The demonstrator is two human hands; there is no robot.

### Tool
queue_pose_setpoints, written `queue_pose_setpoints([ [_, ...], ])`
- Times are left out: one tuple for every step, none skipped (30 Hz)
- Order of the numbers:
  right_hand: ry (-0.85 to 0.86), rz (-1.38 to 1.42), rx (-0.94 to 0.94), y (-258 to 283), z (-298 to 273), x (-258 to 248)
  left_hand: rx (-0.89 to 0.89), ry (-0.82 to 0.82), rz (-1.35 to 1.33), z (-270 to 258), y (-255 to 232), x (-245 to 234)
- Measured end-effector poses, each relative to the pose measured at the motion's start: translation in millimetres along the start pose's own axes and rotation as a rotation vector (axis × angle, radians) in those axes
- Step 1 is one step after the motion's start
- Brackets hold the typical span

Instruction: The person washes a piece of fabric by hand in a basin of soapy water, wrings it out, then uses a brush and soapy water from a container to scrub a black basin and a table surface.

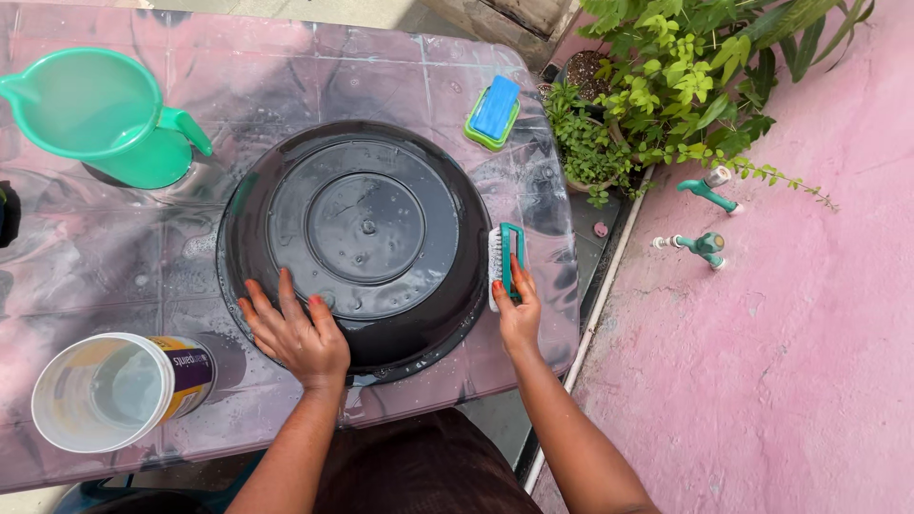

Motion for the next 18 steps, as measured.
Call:
queue_pose_setpoints([
  [-0.012, 0.005, 0.003, -8.3, -8.8, -4.8, -0.048, -0.028, -0.089, -0.6, 12.2, -1.1],
  [-0.082, 0.0, 0.146, -25.0, -17.7, -15.5, -0.096, -0.054, -0.178, -1.1, 27.1, -1.3],
  [-0.148, -0.002, 0.292, -42.3, -29.2, -25.5, -0.083, -0.049, -0.174, -0.7, 42.0, -0.9],
  [-0.159, 0.007, 0.298, -52.0, -38.3, -32.0, -0.126, -0.08, -0.188, -1.0, 63.0, -2.4],
  [-0.248, -0.124, 0.26, -58.6, -44.5, -46.4, -0.174, -0.114, -0.204, -2.3, 84.1, -2.1],
  [-0.336, -0.256, 0.222, -63.9, -51.0, -60.3, -0.165, -0.113, -0.202, -2.1, 101.9, 0.2],
  [-0.338, -0.248, 0.224, -72.3, -55.6, -68.7, -0.215, -0.101, -0.109, -2.1, 122.3, 2.7],
  [-0.359, -0.353, 0.183, -75.0, -59.2, -78.7, -0.266, -0.09, -0.015, -2.0, 139.3, 6.7],
  [-0.378, -0.456, 0.143, -76.3, -61.3, -85.5, -0.26, -0.094, -0.01, -0.6, 149.8, 10.2],
  [-0.378, -0.447, 0.147, -79.7, -61.3, -89.2, -0.355, 0.045, 0.031, 0.2, 163.5, 20.2],
  [-0.363, -0.417, 0.17, -82.0, -61.5, -93.1, -0.452, 0.189, 0.072, -2.7, 175.1, 26.9],
  [-0.348, -0.387, 0.194, -81.6, -61.6, -94.1, -0.45, 0.187, 0.079, -1.6, 178.0, 25.3],
  [-0.345, -0.384, 0.197, -76.4, -59.8, -95.1, -0.449, 0.194, 0.072, -0.9, 177.3, 26.4],
  [-0.346, -0.502, 0.162, -64.8, -56.4, -95.3, -0.449, 0.201, 0.066, 1.4, 176.4, 26.2],
  [-0.346, -0.621, 0.125, -50.7, -52.6, -94.6, -0.45, 0.2, 0.069, 3.5, 175.6, 25.0],
  [-0.344, -0.62, 0.127, -38.3, -50.4, -93.3, -0.447, 0.214, 0.063, 5.0, 174.4, 25.6],
  [-0.353, -0.773, 0.011, -16.7, -47.7, -89.8, -0.445, 0.229, 0.054, 6.6, 173.1, 27.6],
  [-0.359, -0.924, -0.107, 3.6, -46.0, -81.8, -0.445, 0.228, 0.055, 9.2, 173.2, 28.5],
])
Point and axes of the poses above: each hand's wrist, its own z-axis towards the middle knuckle, its own x-axis out of the palm, y = z × x, the point moved 6 cm from there along z, towards the middle knuckle, and after that the axes turned 1 degree about -x, right-handed, at the moved point
